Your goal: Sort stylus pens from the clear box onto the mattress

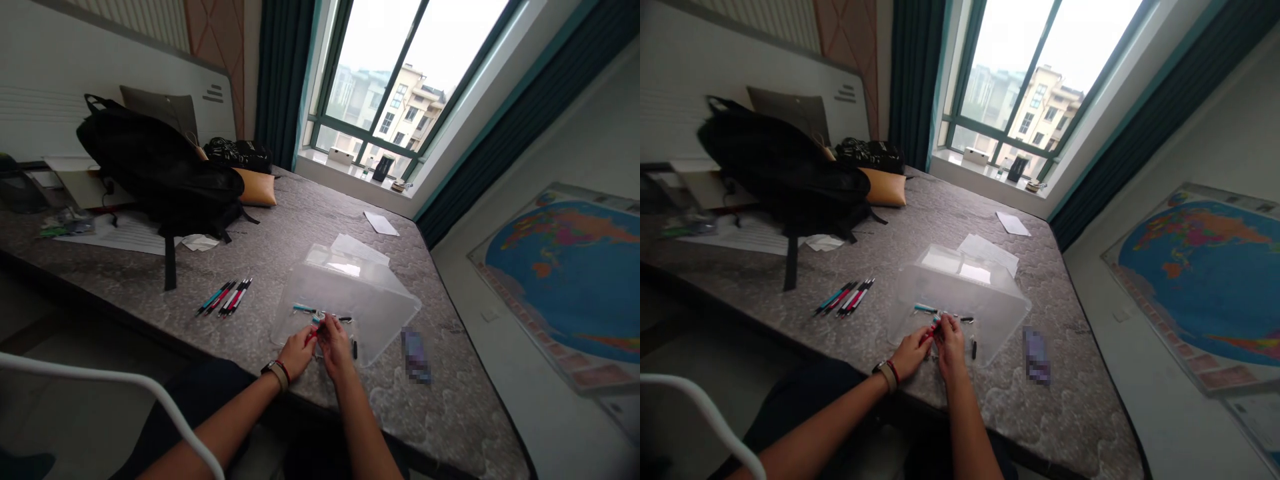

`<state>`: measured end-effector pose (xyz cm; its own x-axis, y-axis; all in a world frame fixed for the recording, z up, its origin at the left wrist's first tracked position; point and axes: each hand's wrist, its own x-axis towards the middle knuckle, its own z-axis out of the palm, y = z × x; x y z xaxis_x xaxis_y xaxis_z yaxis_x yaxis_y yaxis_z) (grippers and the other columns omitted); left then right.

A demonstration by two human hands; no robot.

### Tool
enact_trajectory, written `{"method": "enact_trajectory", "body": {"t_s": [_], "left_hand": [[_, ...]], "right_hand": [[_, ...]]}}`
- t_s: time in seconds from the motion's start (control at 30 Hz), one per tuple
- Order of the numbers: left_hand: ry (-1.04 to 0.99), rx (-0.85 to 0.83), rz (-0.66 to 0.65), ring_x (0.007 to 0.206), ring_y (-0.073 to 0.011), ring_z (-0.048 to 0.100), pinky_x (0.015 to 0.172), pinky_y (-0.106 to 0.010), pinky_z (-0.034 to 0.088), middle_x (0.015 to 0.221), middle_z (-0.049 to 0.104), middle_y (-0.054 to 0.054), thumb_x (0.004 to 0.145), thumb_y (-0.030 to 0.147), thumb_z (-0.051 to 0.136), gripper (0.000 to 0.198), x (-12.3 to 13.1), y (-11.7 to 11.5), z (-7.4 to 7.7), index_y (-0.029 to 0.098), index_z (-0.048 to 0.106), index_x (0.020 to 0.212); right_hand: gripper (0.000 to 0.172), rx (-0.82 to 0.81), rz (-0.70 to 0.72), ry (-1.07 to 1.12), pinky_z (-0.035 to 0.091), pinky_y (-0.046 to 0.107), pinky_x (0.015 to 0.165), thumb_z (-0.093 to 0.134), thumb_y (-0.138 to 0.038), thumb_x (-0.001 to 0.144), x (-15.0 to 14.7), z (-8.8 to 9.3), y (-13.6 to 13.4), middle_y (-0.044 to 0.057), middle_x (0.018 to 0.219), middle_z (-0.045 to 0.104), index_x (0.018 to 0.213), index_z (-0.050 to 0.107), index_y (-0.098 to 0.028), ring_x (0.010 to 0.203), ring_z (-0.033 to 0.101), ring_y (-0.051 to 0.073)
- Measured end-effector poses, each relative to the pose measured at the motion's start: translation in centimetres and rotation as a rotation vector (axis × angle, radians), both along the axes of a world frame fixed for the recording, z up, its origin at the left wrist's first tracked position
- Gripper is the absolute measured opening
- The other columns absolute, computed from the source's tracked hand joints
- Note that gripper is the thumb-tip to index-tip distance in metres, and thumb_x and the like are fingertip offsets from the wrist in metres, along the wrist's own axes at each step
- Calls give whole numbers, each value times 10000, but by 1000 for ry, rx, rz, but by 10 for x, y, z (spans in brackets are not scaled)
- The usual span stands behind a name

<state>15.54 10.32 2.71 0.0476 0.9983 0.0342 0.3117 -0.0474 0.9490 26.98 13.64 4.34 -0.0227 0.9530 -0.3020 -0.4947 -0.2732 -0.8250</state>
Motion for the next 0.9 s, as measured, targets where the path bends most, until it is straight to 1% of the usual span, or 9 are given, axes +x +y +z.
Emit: {"method": "enact_trajectory", "body": {"t_s": [0.1,0.23,0.33,0.47,0.53,0.63,0.7,0.77,0.9], "left_hand": [[55,14,-15,797,-172,632,727,-262,422,867,694,-54,904,234,416,257,0,-1,-1,171,624,1042],[109,42,-101,926,-195,646,805,-278,437,1010,704,-63,907,234,403,297,2,-7,-4,204,619,1109],[209,72,-160,950,-205,655,802,-281,438,1055,705,-56,929,272,388,319,4,-18,-2,244,607,1159],[331,111,-165,962,-220,656,782,-282,437,1074,702,-51,944,330,383,320,3,-32,4,280,623,1150],[320,119,-175,962,-217,657,785,-276,437,1063,707,-44,939,331,398,311,1,-37,9,283,637,1132],[231,125,-163,944,-202,659,798,-264,439,1027,719,-38,930,300,413,316,-2,-43,13,266,641,1145],[183,124,-144,924,-193,661,800,-255,444,999,727,-38,920,280,424,324,-4,-46,12,248,644,1156],[188,120,-139,910,-192,663,803,-254,448,990,732,-38,902,274,455,310,-4,-50,9,238,667,1125],[219,136,-135,917,-192,662,835,-260,460,1000,739,-41,884,275,482,295,-3,-59,-1,222,704,1072]], "right_hand": [[346,18,24,84,512,289,755,746,-397,736,5,5,-11,45,967,703,1029,690,-221,860,642,179],[366,13,18,111,509,296,823,802,-321,686,18,1,-28,42,1024,713,1026,706,-227,972,645,185],[325,22,-55,64,516,280,824,834,-301,653,27,-6,-42,25,983,719,941,708,-218,939,655,161],[278,47,-131,-1,538,262,760,852,-293,632,34,-9,-59,3,903,713,817,666,-204,849,668,142],[314,45,-126,4,546,271,748,845,-292,643,34,-6,-66,7,916,716,885,658,-220,854,674,151],[455,73,-41,45,555,334,795,797,-320,704,35,1,-74,42,1033,714,1118,621,-259,949,673,189],[473,107,7,35,552,367,829,766,-348,731,36,3,-80,66,1120,693,1167,610,-253,1010,660,211],[431,120,8,-35,555,363,819,761,-376,726,38,2,-85,81,1143,684,1111,641,-224,1010,663,222],[382,69,-80,-197,561,302,707,798,-414,666,43,-5,-95,73,977,712,931,665,-174,868,696,207]]}}
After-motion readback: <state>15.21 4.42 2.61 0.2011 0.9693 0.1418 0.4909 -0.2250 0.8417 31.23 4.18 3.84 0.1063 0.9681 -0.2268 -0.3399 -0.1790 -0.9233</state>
